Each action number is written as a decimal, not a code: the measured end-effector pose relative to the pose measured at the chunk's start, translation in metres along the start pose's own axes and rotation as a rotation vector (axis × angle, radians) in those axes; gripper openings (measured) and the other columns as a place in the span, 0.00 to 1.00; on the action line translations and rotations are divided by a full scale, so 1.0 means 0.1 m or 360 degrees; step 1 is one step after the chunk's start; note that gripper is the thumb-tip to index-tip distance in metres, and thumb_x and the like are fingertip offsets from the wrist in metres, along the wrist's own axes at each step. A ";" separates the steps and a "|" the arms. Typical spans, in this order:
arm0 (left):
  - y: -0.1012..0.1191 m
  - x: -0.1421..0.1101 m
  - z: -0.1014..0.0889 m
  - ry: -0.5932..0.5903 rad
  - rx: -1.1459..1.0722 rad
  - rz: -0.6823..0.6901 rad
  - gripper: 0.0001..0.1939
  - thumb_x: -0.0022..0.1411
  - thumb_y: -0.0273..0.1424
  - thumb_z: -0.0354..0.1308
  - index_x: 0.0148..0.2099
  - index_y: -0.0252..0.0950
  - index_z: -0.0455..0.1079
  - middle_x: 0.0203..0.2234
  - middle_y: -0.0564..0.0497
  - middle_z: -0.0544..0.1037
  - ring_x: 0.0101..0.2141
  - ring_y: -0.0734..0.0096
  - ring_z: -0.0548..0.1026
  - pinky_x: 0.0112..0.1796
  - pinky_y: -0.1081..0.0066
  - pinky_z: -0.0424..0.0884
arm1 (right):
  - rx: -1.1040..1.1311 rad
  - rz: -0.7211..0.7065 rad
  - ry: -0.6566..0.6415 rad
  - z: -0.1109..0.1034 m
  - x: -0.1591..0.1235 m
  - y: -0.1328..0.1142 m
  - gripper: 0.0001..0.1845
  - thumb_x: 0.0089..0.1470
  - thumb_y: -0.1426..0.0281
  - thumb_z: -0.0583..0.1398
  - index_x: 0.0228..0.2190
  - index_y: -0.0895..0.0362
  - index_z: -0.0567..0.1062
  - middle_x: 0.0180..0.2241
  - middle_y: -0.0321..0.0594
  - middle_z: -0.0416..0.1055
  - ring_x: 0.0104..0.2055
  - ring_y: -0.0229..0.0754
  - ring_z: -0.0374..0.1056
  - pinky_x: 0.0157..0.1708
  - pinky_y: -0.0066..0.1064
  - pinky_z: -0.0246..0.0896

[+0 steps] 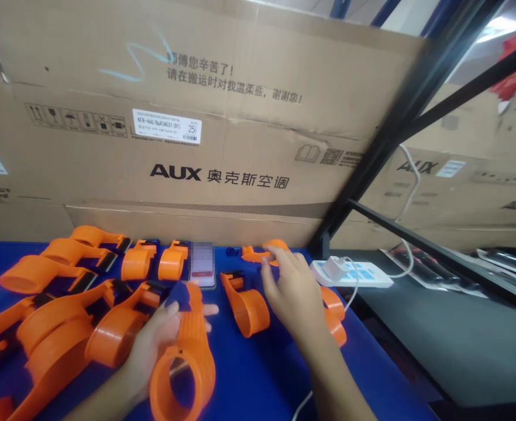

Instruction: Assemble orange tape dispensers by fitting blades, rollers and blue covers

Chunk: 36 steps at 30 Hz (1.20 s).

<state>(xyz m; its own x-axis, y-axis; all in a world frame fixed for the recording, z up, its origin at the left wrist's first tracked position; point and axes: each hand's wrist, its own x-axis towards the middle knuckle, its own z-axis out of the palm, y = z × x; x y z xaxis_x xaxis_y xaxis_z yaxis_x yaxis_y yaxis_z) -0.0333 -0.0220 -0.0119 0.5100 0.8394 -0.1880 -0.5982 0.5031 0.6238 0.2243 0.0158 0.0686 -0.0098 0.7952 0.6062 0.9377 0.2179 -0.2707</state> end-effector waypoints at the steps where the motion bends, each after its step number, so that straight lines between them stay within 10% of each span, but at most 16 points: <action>1: 0.00 0.01 0.00 0.0045 -0.0035 -0.0044 0.36 0.65 0.50 0.57 0.66 0.30 0.67 0.37 0.38 0.82 0.33 0.56 0.81 0.35 0.64 0.74 | -0.0222 0.0059 -0.0149 0.04 0.04 0.09 0.18 0.67 0.66 0.55 0.54 0.58 0.73 0.50 0.54 0.77 0.52 0.59 0.70 0.49 0.47 0.64; 6: 0.02 0.02 0.07 0.0125 -0.0144 -0.0126 0.32 0.66 0.50 0.57 0.58 0.27 0.72 0.33 0.41 0.81 0.30 0.59 0.80 0.33 0.65 0.74 | -0.0696 0.0265 -0.0668 0.22 0.09 0.34 0.25 0.64 0.67 0.58 0.60 0.62 0.69 0.45 0.58 0.79 0.53 0.63 0.70 0.48 0.47 0.61; 15: 0.07 0.00 0.14 0.0051 -0.0145 -0.0097 0.26 0.65 0.47 0.60 0.53 0.29 0.74 0.32 0.41 0.82 0.31 0.56 0.81 0.36 0.62 0.75 | -0.0612 0.0317 -0.0670 0.28 0.11 0.39 0.21 0.60 0.75 0.57 0.55 0.57 0.74 0.42 0.56 0.79 0.49 0.59 0.75 0.45 0.43 0.62; 23: 0.03 0.01 0.10 0.0003 -0.0156 -0.0077 0.26 0.67 0.48 0.55 0.46 0.28 0.77 0.32 0.38 0.82 0.29 0.59 0.80 0.33 0.64 0.74 | -0.0403 0.0360 -0.0344 0.13 0.19 0.42 0.17 0.62 0.73 0.53 0.47 0.55 0.79 0.44 0.47 0.78 0.43 0.49 0.76 0.40 0.35 0.64; 30: -0.01 -0.08 0.07 -0.0318 0.0039 0.0165 0.31 0.64 0.45 0.61 0.66 0.38 0.68 0.48 0.37 0.82 0.44 0.49 0.81 0.45 0.55 0.76 | 0.0380 -0.0113 0.0895 -0.13 0.04 0.02 0.11 0.61 0.72 0.61 0.45 0.53 0.79 0.37 0.43 0.76 0.32 0.44 0.71 0.33 0.37 0.69; 36: -0.18 -0.17 0.04 -0.0333 0.0217 0.0302 0.36 0.53 0.41 0.74 0.64 0.42 0.72 0.49 0.40 0.83 0.48 0.45 0.80 0.53 0.52 0.73 | 0.1034 -0.0456 0.0517 -0.01 -0.41 -0.60 0.23 0.56 0.81 0.63 0.49 0.45 0.75 0.39 0.41 0.77 0.38 0.47 0.73 0.34 0.40 0.71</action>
<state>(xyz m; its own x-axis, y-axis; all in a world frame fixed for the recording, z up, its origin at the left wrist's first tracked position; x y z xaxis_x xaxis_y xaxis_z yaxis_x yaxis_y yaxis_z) -0.0287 -0.0461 -0.0166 0.5218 0.8480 0.0932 -0.6138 0.2973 0.7314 0.1688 -0.0304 0.0603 -0.0244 0.4743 0.8800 0.5215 0.7571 -0.3936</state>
